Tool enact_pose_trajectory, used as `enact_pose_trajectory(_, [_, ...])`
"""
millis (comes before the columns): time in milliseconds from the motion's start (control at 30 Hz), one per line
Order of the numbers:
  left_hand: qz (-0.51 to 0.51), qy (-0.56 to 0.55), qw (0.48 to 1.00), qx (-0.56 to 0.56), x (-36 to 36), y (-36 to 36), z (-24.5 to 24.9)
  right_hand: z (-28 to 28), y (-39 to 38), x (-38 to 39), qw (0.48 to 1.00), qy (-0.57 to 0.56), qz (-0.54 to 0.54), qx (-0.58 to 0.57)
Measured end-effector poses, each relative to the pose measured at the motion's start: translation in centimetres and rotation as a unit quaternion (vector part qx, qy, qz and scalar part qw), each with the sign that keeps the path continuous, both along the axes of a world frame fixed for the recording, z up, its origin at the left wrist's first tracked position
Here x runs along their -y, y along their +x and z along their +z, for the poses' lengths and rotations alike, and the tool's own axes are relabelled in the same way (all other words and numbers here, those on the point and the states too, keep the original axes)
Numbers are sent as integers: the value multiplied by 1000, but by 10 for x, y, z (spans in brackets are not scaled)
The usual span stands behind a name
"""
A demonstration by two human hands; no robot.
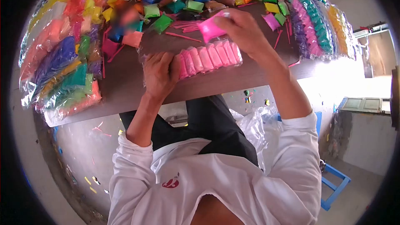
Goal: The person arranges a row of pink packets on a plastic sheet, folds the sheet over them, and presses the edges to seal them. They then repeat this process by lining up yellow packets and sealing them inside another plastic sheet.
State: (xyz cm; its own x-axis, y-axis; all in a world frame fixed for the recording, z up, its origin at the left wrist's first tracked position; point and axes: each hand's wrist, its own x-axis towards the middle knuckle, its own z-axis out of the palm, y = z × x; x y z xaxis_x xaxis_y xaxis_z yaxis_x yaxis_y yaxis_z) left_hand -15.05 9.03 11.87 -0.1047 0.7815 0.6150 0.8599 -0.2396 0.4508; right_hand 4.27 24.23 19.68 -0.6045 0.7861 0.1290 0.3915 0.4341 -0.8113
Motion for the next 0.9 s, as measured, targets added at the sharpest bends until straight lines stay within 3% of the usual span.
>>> enact_pose_trajectory(100, [-15, -15, 1000, -4, 1, -3, 4, -8, -29, 0, 985, 111, 18, 127])
enact_pose_trajectory(267, [-24, -57, 998, 13, 6, -11, 22, -49, -46, -3, 998, 17, 33, 41])
enact_pose_trajectory(333, [-24, -4, 999, 32, 6, -18, 31, -48, -44, 4, 1000, -2, 21, 11])
enact_pose_trajectory(467, [45, 18, 996, 77, 13, -44, 41, -58, -41, -1, 999, 33, 12, 30])
enact_pose_trajectory(567, [130, -48, 970, 201, 30, -63, 40, -50, -41, 2, 998, 37, 16, 44])
enact_pose_trajectory(700, [168, -96, 930, 311, 40, -87, -8, -41, -43, 8, 999, 21, 25, 27])
enact_pose_trajectory(900, [182, -156, 932, 271, 36, -72, -1, -41, -61, -6, 999, -1, 47, 19])
